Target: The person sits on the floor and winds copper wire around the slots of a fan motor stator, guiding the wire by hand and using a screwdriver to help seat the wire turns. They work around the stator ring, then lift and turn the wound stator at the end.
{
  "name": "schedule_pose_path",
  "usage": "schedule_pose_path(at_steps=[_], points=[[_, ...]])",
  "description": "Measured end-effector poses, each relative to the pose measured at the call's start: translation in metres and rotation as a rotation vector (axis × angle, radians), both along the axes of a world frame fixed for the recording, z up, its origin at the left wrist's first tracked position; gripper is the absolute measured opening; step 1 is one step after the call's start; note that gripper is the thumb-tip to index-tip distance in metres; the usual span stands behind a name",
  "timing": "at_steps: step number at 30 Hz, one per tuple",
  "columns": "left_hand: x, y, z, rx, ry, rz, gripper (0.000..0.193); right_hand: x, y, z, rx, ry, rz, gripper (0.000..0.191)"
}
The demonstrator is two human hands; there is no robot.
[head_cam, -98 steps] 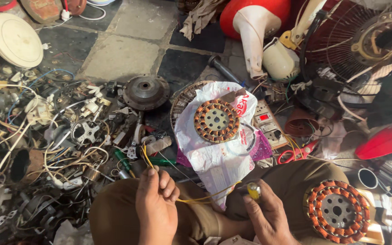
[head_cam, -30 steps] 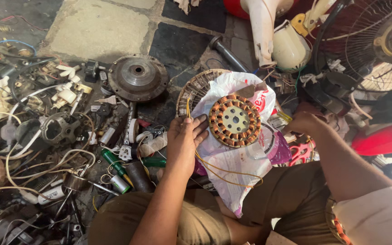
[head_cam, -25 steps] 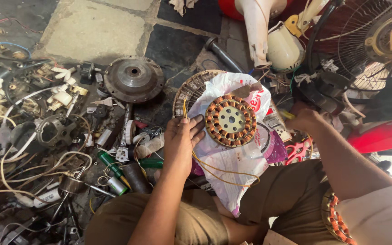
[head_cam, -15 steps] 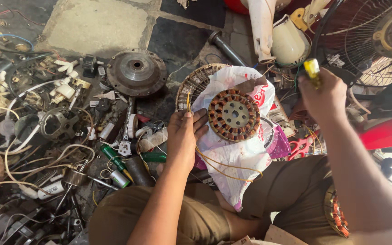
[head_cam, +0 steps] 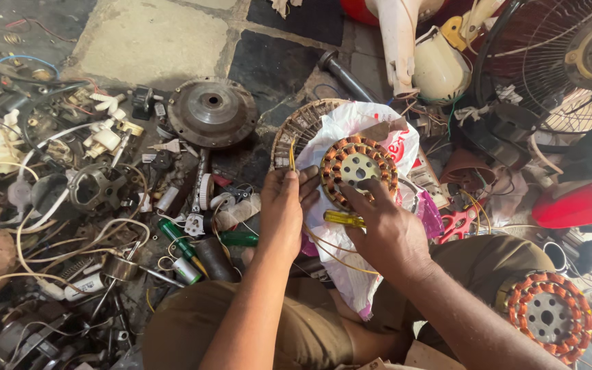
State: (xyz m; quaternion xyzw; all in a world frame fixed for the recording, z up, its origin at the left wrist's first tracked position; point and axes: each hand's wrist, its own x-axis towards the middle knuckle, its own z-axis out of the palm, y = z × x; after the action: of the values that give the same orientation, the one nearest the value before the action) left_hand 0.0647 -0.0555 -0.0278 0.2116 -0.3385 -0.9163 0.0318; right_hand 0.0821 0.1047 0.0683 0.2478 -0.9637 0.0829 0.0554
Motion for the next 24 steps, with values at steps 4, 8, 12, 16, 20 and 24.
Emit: schedule_pose_path(at_steps=[4, 8, 12, 16, 20, 24], points=[[0.001, -0.001, 0.005, 0.013, -0.013, -0.001, 0.017, 0.001, -0.001, -0.01, 0.003, 0.036, -0.006, 0.07], [0.001, -0.004, 0.009, 0.043, -0.025, -0.006, 0.016, 0.001, -0.006, -0.013, 0.007, 0.053, 0.015, 0.071], [0.002, -0.001, 0.01, 0.039, -0.031, -0.002, 0.015, -0.001, -0.011, -0.012, -0.046, 0.039, 0.035, 0.067], [0.002, -0.002, 0.013, -0.283, -0.055, 0.198, 0.018, -0.003, -0.012, -0.008, -0.048, 0.019, 0.044, 0.06], [0.012, -0.014, 0.021, -0.959, -0.103, 0.576, 0.022, -0.006, -0.008, 0.001, -0.065, 0.042, 0.126, 0.065], [0.022, 0.002, 0.036, -1.165, 0.266, 0.497, 0.028, -0.014, 0.009, 0.013, -0.169, 0.063, 0.137, 0.063]])
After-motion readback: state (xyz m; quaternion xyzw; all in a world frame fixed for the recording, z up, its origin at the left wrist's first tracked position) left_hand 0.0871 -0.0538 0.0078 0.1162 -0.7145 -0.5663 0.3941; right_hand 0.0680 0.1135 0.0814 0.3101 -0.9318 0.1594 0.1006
